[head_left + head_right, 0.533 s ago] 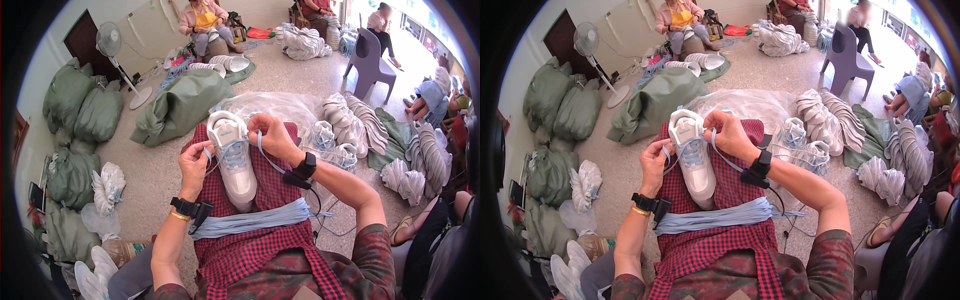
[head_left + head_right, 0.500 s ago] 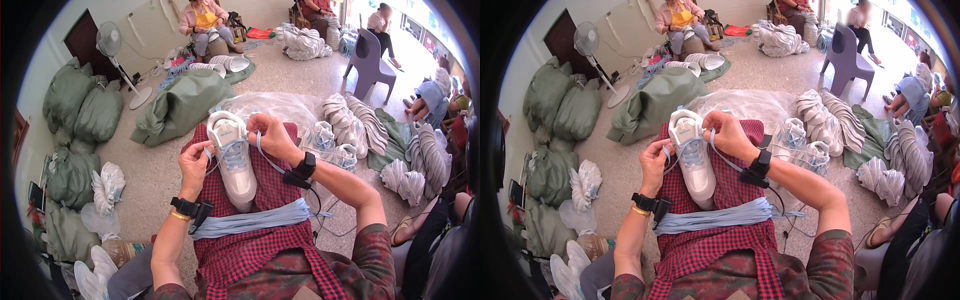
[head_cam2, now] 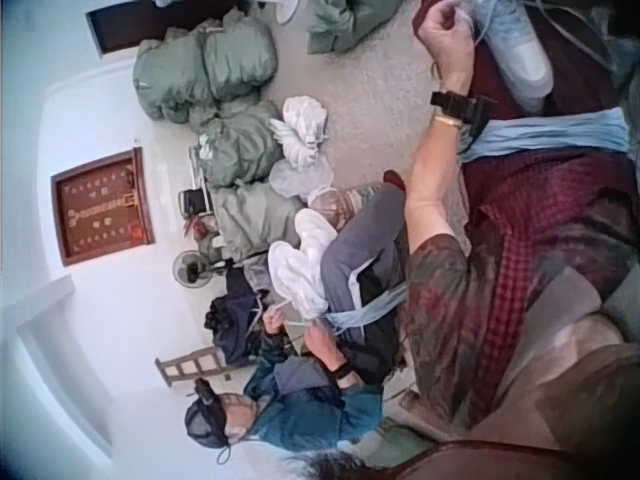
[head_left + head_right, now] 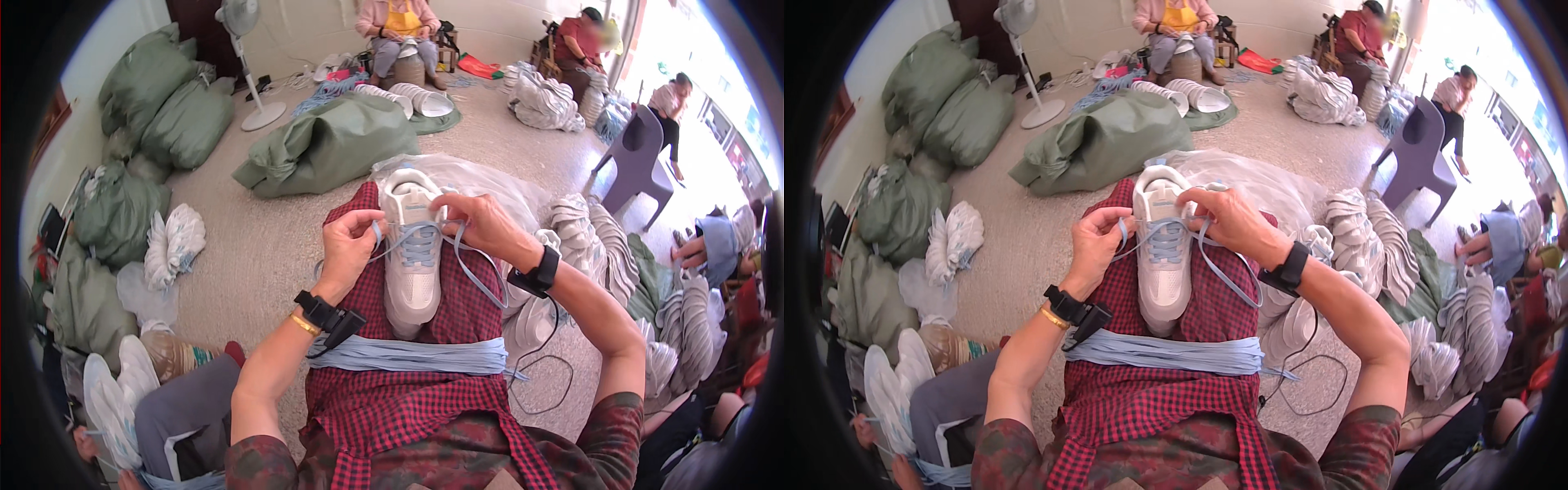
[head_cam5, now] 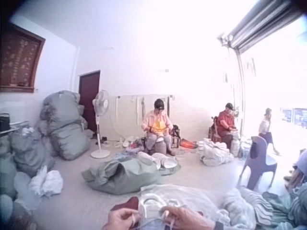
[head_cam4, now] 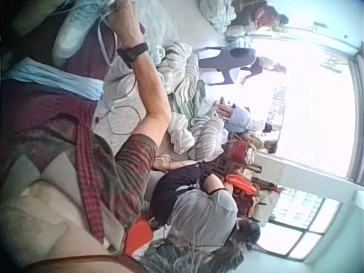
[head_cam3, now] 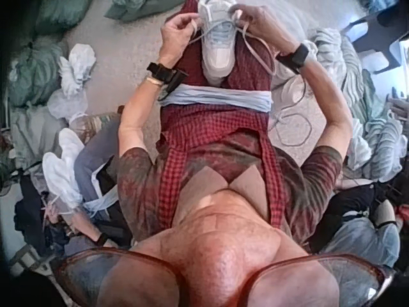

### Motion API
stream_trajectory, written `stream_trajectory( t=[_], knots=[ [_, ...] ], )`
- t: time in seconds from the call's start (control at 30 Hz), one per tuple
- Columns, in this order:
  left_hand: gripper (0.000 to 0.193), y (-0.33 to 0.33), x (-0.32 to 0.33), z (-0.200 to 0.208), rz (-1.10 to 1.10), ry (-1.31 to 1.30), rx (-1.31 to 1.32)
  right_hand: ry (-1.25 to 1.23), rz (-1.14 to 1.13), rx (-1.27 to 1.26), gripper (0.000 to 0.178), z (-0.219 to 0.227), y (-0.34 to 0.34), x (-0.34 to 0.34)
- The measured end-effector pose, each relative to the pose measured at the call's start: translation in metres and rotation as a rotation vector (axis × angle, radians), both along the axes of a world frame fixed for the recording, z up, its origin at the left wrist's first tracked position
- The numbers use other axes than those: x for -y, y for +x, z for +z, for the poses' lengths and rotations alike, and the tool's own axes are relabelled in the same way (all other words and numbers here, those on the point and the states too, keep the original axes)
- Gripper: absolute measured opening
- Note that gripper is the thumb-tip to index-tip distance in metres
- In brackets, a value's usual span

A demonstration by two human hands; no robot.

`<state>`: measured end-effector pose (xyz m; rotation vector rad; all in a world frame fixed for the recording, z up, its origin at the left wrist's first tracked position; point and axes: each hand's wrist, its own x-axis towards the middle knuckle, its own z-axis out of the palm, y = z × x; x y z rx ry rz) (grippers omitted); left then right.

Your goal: Insert and thread laces through the eyelets of a shoe.

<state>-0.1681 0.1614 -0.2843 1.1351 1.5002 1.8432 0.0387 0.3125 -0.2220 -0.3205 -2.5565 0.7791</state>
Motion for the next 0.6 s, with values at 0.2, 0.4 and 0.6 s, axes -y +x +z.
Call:
stream_trajectory(
  t=[0.2, 0.4, 0.6],
  knots=[
    [0.011, 0.001, -0.005, 0.0, 0.057, 0.009, -0.078, 0.453, 0.075, 0.132, 0.019, 0.023, -0.01, -0.008],
    [0.011, 0.005, -0.009, 0.006, 0.073, 0.051, -0.232, 0.663, 0.148, 0.201, 0.019, 0.036, -0.019, -0.007],
    [0.026, 0.012, -0.013, 0.033, 0.104, 0.102, -0.832, 0.473, 0.205, 0.39, 0.027, 0.046, -0.027, -0.017]
  ],
)
